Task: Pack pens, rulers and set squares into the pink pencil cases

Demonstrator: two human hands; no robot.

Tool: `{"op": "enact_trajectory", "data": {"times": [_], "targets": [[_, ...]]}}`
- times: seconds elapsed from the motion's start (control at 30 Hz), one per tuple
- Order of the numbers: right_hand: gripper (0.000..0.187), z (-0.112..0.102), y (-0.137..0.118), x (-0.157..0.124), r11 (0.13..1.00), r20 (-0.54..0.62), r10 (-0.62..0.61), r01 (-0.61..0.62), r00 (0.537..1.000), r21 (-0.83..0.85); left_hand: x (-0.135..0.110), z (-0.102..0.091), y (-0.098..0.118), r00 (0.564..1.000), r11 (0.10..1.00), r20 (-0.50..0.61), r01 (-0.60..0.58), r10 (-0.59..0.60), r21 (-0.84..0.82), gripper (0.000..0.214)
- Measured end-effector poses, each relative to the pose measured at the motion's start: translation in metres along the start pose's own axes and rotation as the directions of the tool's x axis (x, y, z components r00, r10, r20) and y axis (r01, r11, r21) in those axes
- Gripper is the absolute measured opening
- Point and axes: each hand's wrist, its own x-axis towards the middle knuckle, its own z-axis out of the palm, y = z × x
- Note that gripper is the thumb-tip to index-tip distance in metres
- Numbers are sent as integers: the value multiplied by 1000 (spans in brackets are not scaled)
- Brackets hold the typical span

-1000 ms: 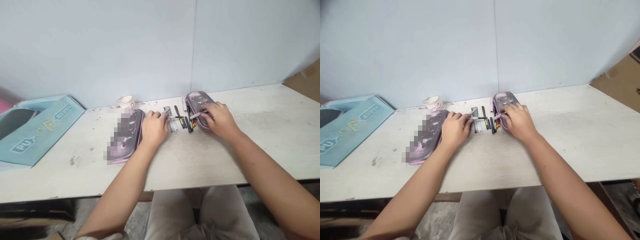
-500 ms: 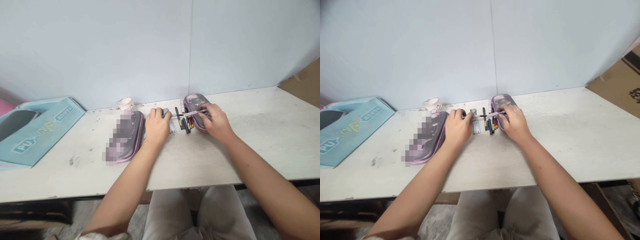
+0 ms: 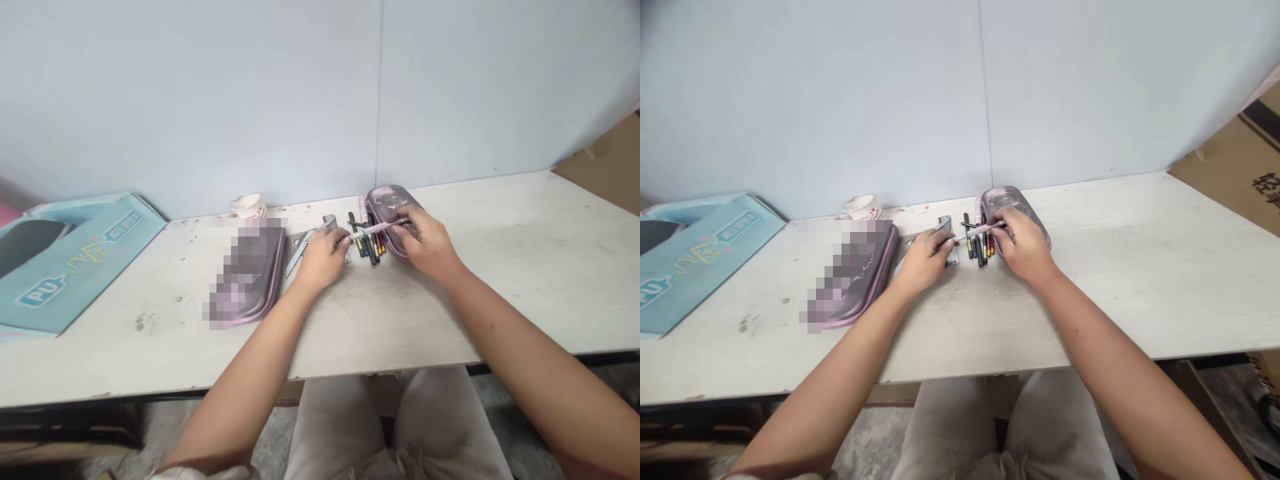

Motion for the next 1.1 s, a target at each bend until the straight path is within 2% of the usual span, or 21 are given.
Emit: {"op": "enact_trajectory", "data": {"times": [0.13,0.27,0.37,0.47,0.53,0.6,0.67,0.73,0.8,0.97,1.03,1.1], "targets": [[13,-2,-1,0,994,45,41,-45,998,102,-3,-2,-2,982,952,186,77,-22,-297,28],[13,-3,-3,-1,969,133,102,-129,986,212,-6,-4,-2,967,859,255,150,-23,-489,30],[22,-3,-6,-3,959,179,203,-232,963,164,-8,-6,4,971,891,237,120,-15,-439,27],[37,-6,-8,-4,965,114,260,-263,959,9,-9,-10,8,994,945,98,76,-47,-317,17],[36,-8,-10,-4,964,132,253,-262,958,54,-10,-12,9,998,955,4,61,-63,-290,14],[29,-9,-11,-4,950,204,220,-257,954,176,-10,-12,8,997,957,-48,50,-66,-286,13],[28,-10,-12,-4,948,241,189,-240,952,208,-10,-11,7,996,960,-68,44,-65,-275,12],[21,-11,-12,-4,969,213,193,-220,958,113,-11,-10,7,996,964,-69,42,-62,-262,13],[27,-12,-12,-3,975,161,212,-219,964,27,-11,-8,6,996,967,-68,44,-63,-252,13],[24,-12,-12,-4,958,233,189,-231,954,169,-11,-5,4,995,976,-71,55,-71,-213,15],[26,-11,-13,-4,977,204,193,-208,960,51,-11,-5,3,995,980,-79,52,-68,-193,16],[37,-11,-14,-4,977,156,193,-175,969,-120,-10,-5,2,993,980,-96,55,-74,-192,16]]}}
